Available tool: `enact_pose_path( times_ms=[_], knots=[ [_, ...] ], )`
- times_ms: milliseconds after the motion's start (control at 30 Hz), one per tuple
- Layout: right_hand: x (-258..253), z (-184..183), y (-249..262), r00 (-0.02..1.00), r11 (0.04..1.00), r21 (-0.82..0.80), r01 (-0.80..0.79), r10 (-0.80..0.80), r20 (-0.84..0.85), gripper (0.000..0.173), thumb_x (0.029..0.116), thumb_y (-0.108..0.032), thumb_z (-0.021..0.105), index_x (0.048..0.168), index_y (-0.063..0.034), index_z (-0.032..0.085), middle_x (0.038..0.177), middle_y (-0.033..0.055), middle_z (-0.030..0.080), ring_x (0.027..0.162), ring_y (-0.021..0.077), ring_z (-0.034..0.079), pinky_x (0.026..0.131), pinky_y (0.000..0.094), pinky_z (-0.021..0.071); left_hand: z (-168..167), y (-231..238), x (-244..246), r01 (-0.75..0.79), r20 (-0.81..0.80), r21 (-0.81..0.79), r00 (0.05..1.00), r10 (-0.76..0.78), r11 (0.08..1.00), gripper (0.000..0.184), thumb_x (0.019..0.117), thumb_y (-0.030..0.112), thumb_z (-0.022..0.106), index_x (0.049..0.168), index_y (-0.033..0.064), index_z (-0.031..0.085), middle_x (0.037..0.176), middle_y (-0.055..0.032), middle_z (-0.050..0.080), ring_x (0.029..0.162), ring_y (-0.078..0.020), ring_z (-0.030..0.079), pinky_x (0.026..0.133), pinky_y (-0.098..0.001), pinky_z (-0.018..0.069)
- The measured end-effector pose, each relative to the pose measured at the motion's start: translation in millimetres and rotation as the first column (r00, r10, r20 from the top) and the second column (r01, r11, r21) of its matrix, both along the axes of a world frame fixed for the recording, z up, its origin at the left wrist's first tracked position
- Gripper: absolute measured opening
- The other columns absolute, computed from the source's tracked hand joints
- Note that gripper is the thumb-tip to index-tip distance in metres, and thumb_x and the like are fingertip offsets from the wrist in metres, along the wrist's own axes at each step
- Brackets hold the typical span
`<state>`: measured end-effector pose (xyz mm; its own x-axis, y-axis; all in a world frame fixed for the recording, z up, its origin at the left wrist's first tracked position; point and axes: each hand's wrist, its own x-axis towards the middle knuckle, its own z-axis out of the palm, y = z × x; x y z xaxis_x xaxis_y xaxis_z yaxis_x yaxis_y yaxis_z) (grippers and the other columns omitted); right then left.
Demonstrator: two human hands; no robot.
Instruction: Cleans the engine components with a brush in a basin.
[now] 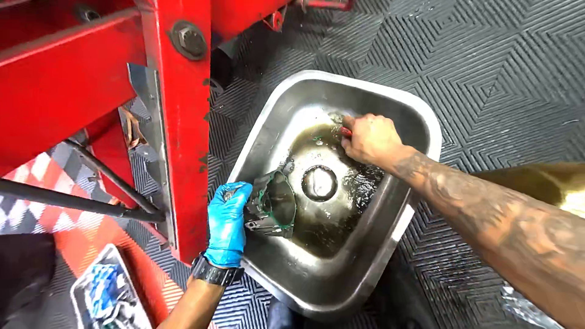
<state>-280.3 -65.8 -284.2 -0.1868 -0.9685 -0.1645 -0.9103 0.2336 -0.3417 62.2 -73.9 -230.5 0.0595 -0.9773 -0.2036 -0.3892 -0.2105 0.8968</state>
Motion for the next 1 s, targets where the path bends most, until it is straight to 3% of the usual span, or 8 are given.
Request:
enact_pose_path(
  times_ms=[133, 200, 267, 467, 533, 700, 833, 1000],
  knots=[
    [56.9, 15.7, 52.5, 0.922, 0.995, 0.096, 0.014, -0.050, 0.384, 0.022, 0.0912, -0.030, 0.072, 0.105, -0.0134, 0.071, 0.082, 0.0116, 0.070, 0.078, 0.0336, 0.070, 0.067, 0.0585, 0.0557, -2.3, 22.9, 5.7, -0.052, -0.047, -0.051, 0.998, 0.050, 0.997, 0.022, 0.0895, 0.013, 0.073, 0.110, 0.0099, 0.067, 0.097, -0.0034, 0.072, 0.086, -0.0145, 0.069, 0.074, -0.0339, 0.0610],
    [110.7, 4.4, 62.9, 0.678, 0.989, 0.139, 0.055, -0.139, 0.722, 0.018, 0.0934, -0.028, 0.075, 0.109, -0.0200, 0.074, 0.090, 0.0013, 0.075, 0.079, 0.0187, 0.073, 0.072, 0.0483, 0.0626, -8.0, 25.9, 9.7, -0.076, -0.105, -0.060, 0.992, 0.069, 0.995, 0.023, 0.0870, 0.011, 0.073, 0.109, 0.0091, 0.066, 0.095, -0.0035, 0.071, 0.084, -0.0140, 0.069, 0.072, -0.0320, 0.0606],
    [155.9, -16.2, 54.8, 0.498, 0.982, 0.186, -0.006, -0.159, 0.852, 0.018, 0.0943, -0.028, 0.070, 0.109, -0.0184, 0.070, 0.090, 0.0023, 0.072, 0.079, 0.0177, 0.071, 0.072, 0.0466, 0.0604, -8.7, 24.5, 11.4, -0.062, -0.112, -0.052, 0.992, 0.056, 0.997, 0.021, 0.0868, 0.011, 0.072, 0.107, 0.0084, 0.066, 0.092, -0.0044, 0.071, 0.081, -0.0143, 0.069, 0.069, -0.0312, 0.0604],
    [161.3, -19.3, 25.6, 0.705, 0.998, 0.002, -0.061, 0.042, 0.708, 0.022, 0.0950, -0.031, 0.068, 0.112, -0.0167, 0.071, 0.086, 0.0087, 0.070, 0.082, 0.0277, 0.070, 0.070, 0.0537, 0.0575, -8.2, 15.2, 9.4, -0.019, -0.057, -0.060, 0.998, 0.015, 0.998, 0.020, 0.0858, 0.013, 0.072, 0.105, 0.0081, 0.068, 0.091, -0.0041, 0.072, 0.080, -0.0137, 0.069, 0.068, -0.0296, 0.0600],
    [185.2, -33.5, 39.6, 0.679, 0.998, -0.055, -0.033, 0.063, 0.731, 0.026, 0.0953, -0.030, 0.066, 0.119, -0.0192, 0.070, 0.089, 0.0070, 0.072, 0.085, 0.0257, 0.072, 0.073, 0.0522, 0.0596, -9.1, 12.7, 9.3, -0.009, -0.056, -0.063, 0.998, 0.005, 0.998, 0.019, 0.0868, 0.011, 0.071, 0.105, 0.0081, 0.068, 0.092, -0.0038, 0.072, 0.082, -0.0136, 0.069, 0.071, -0.0302, 0.0601],
    [174.7, -24.1, 37.9, 0.445, 0.941, 0.336, -0.035, -0.287, 0.849, 0.020, 0.0994, -0.027, 0.063, 0.108, -0.0096, 0.066, 0.082, 0.0100, 0.072, 0.069, 0.0229, 0.071, 0.065, 0.0460, 0.0599, -10.9, 11.3, 6.2, -0.009, -0.042, -0.062, 0.999, 0.006, 0.998, 0.021, 0.0871, 0.013, 0.070, 0.108, 0.0087, 0.067, 0.094, -0.0031, 0.071, 0.084, -0.0134, 0.069, 0.071, -0.0307, 0.0603],
    [172.2, -48.6, 34.5, 0.709, 0.976, -0.158, -0.149, 0.217, 0.671, 0.024, 0.0955, -0.026, 0.066, 0.117, -0.0173, 0.070, 0.088, 0.0052, 0.072, 0.081, 0.0231, 0.071, 0.072, 0.0489, 0.0594, -9.1, 4.3, 4.0, 0.003, -0.033, -0.072, 0.999, -0.005, 0.997, 0.021, 0.0870, 0.013, 0.070, 0.107, 0.0072, 0.067, 0.094, -0.0041, 0.071, 0.085, -0.0140, 0.069, 0.071, -0.0315, 0.0599],
    [154.3, -15.1, 51.2, 0.527, 0.982, 0.186, -0.022, -0.147, 0.837, 0.016, 0.0955, -0.027, 0.067, 0.102, -0.0124, 0.070, 0.077, 0.0087, 0.070, 0.066, 0.0238, 0.069, 0.061, 0.0497, 0.0585, -9.7, 11.6, 6.6, 0.010, -0.049, -0.062, 0.999, -0.013, 0.998, 0.023, 0.0855, 0.013, 0.073, 0.107, 0.0093, 0.067, 0.094, -0.0032, 0.072, 0.083, -0.0137, 0.070, 0.071, -0.0320, 0.0605]
  ],
)
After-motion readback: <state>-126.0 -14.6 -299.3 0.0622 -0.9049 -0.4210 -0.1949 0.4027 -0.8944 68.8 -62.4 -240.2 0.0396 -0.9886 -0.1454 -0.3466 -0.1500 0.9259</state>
